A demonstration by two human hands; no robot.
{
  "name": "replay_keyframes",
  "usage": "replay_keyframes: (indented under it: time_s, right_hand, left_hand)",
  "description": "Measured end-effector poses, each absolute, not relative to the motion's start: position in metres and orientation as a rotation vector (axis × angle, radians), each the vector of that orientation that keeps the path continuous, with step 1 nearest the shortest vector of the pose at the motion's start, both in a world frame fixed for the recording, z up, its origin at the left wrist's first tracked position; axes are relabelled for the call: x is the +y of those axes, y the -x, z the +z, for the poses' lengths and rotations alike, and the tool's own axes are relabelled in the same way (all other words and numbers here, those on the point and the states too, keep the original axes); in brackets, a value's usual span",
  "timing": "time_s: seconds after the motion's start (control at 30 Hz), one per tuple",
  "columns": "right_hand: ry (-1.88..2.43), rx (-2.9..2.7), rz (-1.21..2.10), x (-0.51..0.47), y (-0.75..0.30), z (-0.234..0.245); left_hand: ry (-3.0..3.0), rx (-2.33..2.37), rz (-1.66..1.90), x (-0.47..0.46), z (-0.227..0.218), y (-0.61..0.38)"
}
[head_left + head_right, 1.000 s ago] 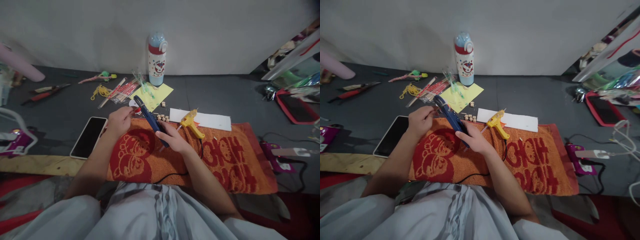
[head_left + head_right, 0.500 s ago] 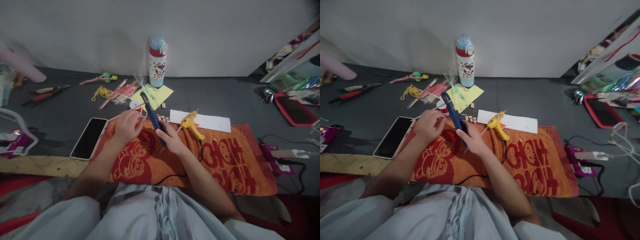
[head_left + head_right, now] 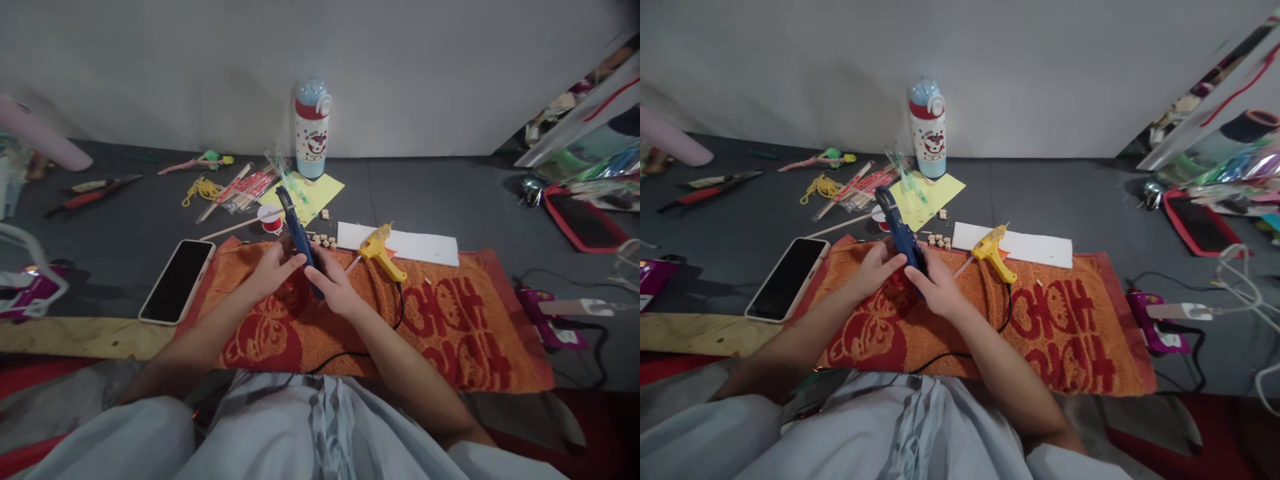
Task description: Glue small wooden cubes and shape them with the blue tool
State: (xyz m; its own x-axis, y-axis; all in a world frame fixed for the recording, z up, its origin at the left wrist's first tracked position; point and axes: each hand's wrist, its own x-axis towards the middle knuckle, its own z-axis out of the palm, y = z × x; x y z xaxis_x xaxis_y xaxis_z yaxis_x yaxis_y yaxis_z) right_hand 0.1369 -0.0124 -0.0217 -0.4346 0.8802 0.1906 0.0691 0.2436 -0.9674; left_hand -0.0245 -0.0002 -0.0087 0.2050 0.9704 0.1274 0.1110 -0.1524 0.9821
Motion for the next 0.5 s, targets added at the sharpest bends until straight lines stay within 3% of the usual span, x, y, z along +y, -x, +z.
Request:
replay_keyframes:
  time_s: [0.5]
  right_hand:
    - [0.908, -1.665, 1.299, -0.0159, -0.1317, -0.0217]
  left_hand:
    - [-1.511, 1.120, 1.142, -0.0024, -0.0082, 0.0220]
